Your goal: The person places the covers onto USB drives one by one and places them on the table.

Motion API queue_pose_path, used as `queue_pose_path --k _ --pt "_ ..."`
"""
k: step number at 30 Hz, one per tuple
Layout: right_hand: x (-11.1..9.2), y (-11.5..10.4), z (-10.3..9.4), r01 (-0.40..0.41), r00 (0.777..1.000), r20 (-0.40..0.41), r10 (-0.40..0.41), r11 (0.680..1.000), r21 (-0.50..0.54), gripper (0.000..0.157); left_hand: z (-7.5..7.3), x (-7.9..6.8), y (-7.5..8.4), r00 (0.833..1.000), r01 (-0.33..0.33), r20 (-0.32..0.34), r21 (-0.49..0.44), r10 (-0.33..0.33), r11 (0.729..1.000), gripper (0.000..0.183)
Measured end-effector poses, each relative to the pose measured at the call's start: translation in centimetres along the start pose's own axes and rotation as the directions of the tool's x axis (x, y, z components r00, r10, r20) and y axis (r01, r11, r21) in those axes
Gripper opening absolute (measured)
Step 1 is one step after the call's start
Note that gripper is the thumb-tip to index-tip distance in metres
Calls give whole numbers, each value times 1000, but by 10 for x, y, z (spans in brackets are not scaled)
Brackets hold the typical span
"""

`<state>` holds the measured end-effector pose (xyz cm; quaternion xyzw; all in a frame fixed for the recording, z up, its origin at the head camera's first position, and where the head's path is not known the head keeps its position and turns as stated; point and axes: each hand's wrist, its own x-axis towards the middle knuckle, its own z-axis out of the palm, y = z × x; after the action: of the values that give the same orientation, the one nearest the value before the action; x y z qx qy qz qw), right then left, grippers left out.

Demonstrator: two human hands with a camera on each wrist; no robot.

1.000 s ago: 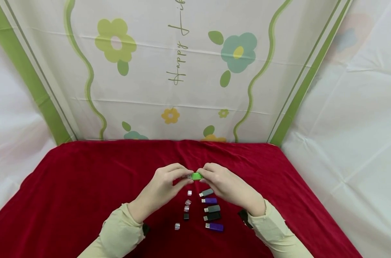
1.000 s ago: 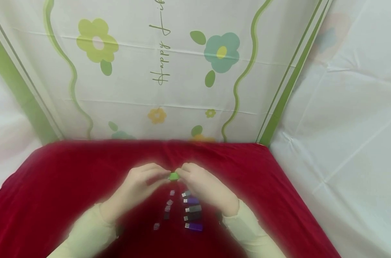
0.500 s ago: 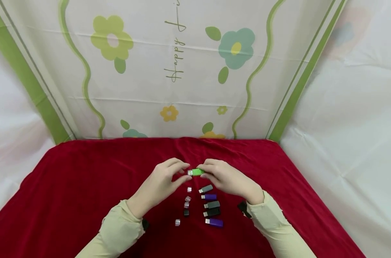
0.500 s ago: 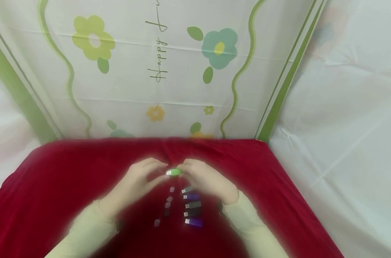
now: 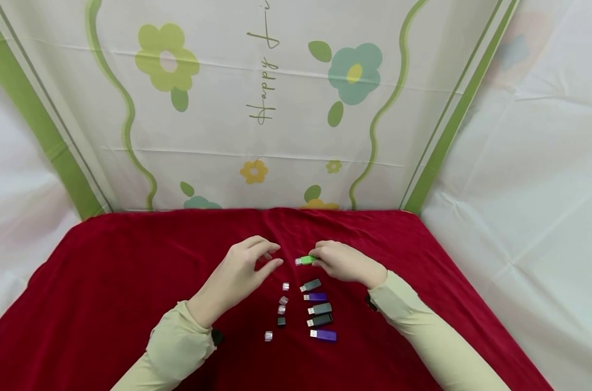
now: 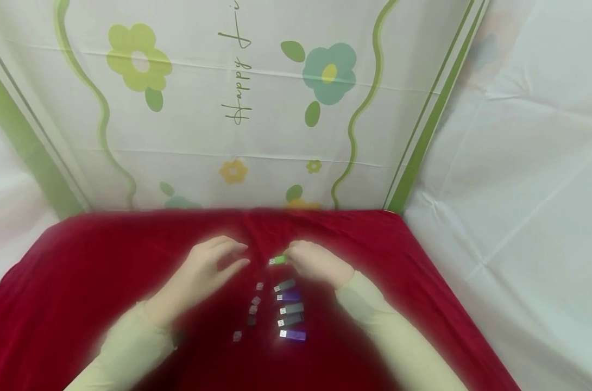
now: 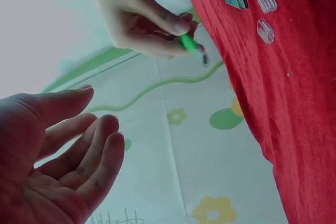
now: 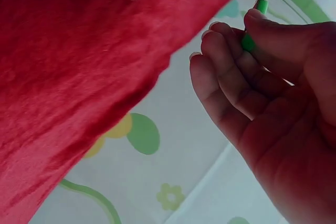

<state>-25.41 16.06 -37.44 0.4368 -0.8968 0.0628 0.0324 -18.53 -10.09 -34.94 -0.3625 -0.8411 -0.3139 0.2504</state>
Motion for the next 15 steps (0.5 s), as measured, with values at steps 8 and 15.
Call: queue_pose_path --k 8,15 --pt "4 9 20 -49 997 62 53 997 -67 14 1 0 2 1000 0 11 0 0 1000 28" --pt "4 6 26 -8 999 41 15 985 -172 12 3 -1 0 999 6 35 0 -6 1000 26"
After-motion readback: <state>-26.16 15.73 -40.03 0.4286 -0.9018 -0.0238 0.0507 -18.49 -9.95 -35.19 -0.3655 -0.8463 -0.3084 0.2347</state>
